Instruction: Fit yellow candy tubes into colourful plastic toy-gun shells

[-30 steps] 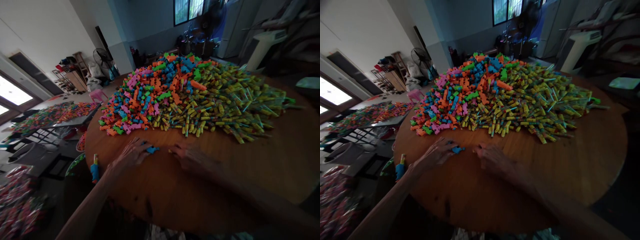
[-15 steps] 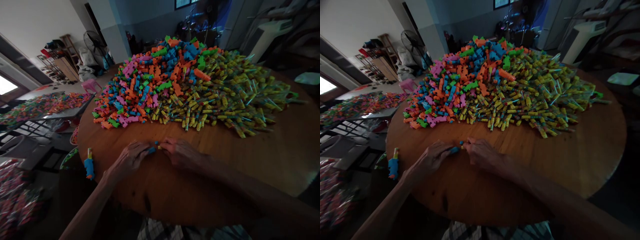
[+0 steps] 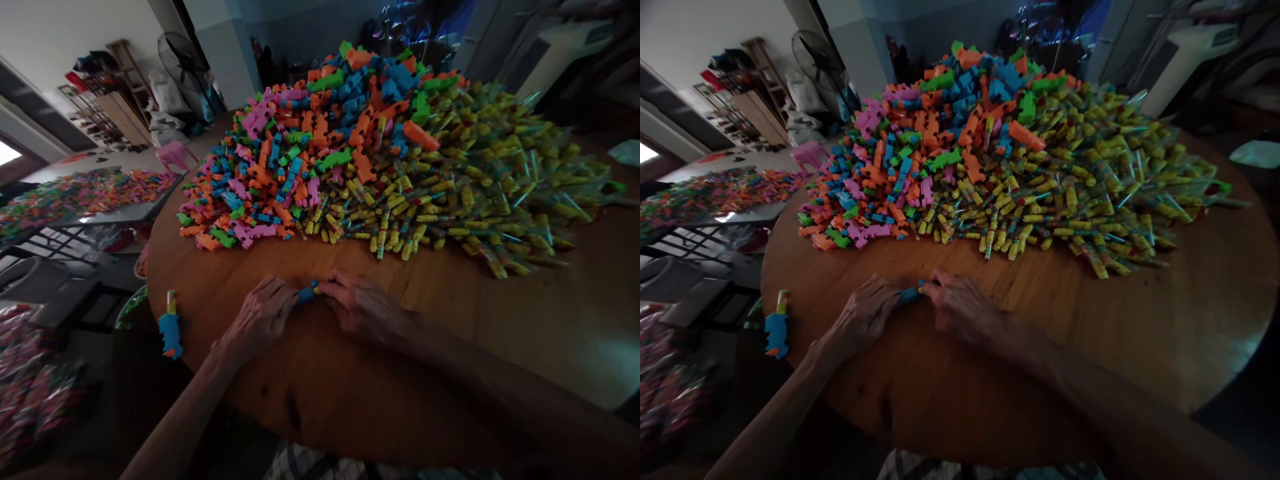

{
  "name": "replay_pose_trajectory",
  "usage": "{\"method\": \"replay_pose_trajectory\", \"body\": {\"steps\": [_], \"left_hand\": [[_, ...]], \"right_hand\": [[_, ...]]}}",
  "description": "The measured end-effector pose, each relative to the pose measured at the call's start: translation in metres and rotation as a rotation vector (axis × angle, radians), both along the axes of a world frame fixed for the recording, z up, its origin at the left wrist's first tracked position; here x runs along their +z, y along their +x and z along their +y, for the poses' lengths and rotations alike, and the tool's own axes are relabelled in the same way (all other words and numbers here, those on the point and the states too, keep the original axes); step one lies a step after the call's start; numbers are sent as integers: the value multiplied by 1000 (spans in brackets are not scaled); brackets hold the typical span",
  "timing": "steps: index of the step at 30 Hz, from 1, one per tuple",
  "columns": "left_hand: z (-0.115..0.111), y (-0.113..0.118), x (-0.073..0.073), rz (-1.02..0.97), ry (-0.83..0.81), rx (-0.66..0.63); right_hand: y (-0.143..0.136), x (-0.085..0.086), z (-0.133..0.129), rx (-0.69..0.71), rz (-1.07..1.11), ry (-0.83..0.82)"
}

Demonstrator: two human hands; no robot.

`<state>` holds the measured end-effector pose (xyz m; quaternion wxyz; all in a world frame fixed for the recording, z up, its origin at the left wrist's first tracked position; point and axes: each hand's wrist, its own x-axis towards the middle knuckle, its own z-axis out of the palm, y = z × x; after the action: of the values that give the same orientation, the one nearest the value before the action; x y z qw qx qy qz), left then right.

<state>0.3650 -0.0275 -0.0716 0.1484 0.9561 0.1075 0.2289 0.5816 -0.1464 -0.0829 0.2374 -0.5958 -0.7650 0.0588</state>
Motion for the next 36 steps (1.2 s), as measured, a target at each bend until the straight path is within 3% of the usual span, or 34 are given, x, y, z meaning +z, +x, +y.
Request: {"method": "replay_pose_trajectory", "body": {"steps": [5, 10, 17, 21, 27, 31, 36], "left_hand": [[-4, 1, 0, -4, 46, 30], [-4, 1, -2, 0, 46, 32], [-3, 2, -3, -3, 65, 19], [-3, 3, -2, -15, 85, 14], [-7, 0, -4, 30, 60, 48], [-9, 0, -3, 41, 60, 52], [-10, 2, -1, 45, 67, 63]], "right_hand": [[-2, -1, -5, 60, -14, 30], [-9, -1, -7, -46, 10, 109], [-10, 10, -2, -54, -68, -101], [-9, 6, -3, 3, -99, -49], [-7, -3, -8, 37, -18, 142], [-9, -1, -12, 45, -22, 146], [-17, -7, -15, -61, 228, 121]]}}
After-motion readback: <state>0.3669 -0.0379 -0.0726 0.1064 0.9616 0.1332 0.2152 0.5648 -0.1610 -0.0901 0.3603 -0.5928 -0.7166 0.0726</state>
